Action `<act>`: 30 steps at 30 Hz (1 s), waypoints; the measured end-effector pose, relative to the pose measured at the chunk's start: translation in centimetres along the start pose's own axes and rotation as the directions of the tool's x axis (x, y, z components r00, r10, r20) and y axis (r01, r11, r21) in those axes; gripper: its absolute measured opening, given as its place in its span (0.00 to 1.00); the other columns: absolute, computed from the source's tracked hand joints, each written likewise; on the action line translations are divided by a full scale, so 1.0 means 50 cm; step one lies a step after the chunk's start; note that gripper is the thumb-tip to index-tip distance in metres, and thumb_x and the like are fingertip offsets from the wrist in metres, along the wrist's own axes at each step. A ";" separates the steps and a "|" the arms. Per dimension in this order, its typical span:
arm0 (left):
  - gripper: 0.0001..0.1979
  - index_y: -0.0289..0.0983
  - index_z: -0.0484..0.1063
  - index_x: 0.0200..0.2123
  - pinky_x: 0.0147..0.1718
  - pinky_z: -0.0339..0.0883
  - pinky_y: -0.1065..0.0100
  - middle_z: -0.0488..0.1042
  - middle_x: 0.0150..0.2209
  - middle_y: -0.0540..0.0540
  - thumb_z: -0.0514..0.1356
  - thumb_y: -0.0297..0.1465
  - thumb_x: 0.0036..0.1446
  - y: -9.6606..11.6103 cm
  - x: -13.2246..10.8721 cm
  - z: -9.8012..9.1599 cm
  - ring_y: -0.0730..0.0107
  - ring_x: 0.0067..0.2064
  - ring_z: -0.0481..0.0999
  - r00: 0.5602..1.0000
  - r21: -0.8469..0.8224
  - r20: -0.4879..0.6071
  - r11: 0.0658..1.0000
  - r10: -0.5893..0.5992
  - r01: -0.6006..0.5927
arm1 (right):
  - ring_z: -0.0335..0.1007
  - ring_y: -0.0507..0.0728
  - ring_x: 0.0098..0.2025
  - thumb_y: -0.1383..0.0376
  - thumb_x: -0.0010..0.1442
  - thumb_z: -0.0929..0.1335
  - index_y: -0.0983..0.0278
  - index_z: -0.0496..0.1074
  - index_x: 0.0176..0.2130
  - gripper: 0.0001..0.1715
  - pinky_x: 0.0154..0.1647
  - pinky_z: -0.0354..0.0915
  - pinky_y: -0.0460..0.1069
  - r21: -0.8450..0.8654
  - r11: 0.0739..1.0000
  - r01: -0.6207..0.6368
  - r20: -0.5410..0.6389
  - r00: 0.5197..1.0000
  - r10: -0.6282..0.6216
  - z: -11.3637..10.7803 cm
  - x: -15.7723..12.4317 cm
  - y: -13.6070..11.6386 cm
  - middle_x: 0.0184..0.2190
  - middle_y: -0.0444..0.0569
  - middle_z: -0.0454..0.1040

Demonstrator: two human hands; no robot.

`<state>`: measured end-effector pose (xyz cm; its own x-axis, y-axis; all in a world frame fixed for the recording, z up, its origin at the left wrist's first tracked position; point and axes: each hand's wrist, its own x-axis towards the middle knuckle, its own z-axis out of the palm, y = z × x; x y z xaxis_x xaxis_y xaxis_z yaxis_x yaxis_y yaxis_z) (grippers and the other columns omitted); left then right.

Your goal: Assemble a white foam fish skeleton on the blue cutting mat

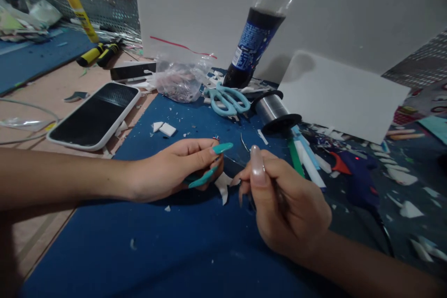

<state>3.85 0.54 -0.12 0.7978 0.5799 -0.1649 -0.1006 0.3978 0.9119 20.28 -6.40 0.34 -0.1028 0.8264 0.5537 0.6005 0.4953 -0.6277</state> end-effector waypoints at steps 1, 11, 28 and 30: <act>0.14 0.36 0.59 0.25 0.22 0.52 0.73 0.58 0.21 0.54 0.54 0.34 0.62 0.000 0.000 0.000 0.79 0.22 0.54 1.000 0.003 -0.004 1.000 -0.002 0.002 | 0.65 0.50 0.22 0.72 0.64 0.61 0.61 0.66 0.29 0.12 0.24 0.64 0.47 -0.007 1.000 0.000 0.005 1.000 0.000 0.000 0.002 -0.001 0.20 0.43 0.68; 0.12 0.36 0.59 0.27 0.22 0.52 0.74 0.58 0.21 0.54 0.54 0.34 0.61 0.001 -0.003 0.000 0.79 0.22 0.54 1.000 0.018 0.003 1.000 -0.007 0.007 | 0.66 0.50 0.23 0.69 0.66 0.60 0.62 0.66 0.28 0.15 0.28 0.65 0.49 0.054 0.998 -0.044 0.055 0.998 0.041 0.002 0.000 0.002 0.20 0.42 0.68; 0.11 0.36 0.60 0.27 0.23 0.51 0.73 0.59 0.22 0.53 0.53 0.32 0.62 -0.001 -0.003 -0.005 0.78 0.23 0.55 1.000 -0.010 0.019 1.000 -0.009 0.009 | 0.64 0.49 0.23 0.69 0.66 0.60 0.62 0.65 0.28 0.15 0.27 0.64 0.47 0.041 0.997 -0.066 0.065 0.996 0.063 0.001 0.000 0.000 0.20 0.42 0.67; 0.12 0.36 0.60 0.27 0.23 0.51 0.73 0.59 0.22 0.53 0.53 0.33 0.62 -0.001 -0.003 -0.005 0.78 0.23 0.55 1.000 0.003 0.017 1.000 -0.010 0.010 | 0.64 0.49 0.23 0.69 0.66 0.60 0.62 0.65 0.27 0.15 0.28 0.64 0.47 0.038 0.997 -0.063 0.067 0.996 0.061 0.000 0.000 0.001 0.20 0.42 0.67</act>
<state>3.58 0.61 -0.26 0.8090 0.5636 -0.1671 -0.0912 0.4011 0.9115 20.30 -6.35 0.29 -0.1188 0.8710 0.4767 0.5749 0.4518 -0.6822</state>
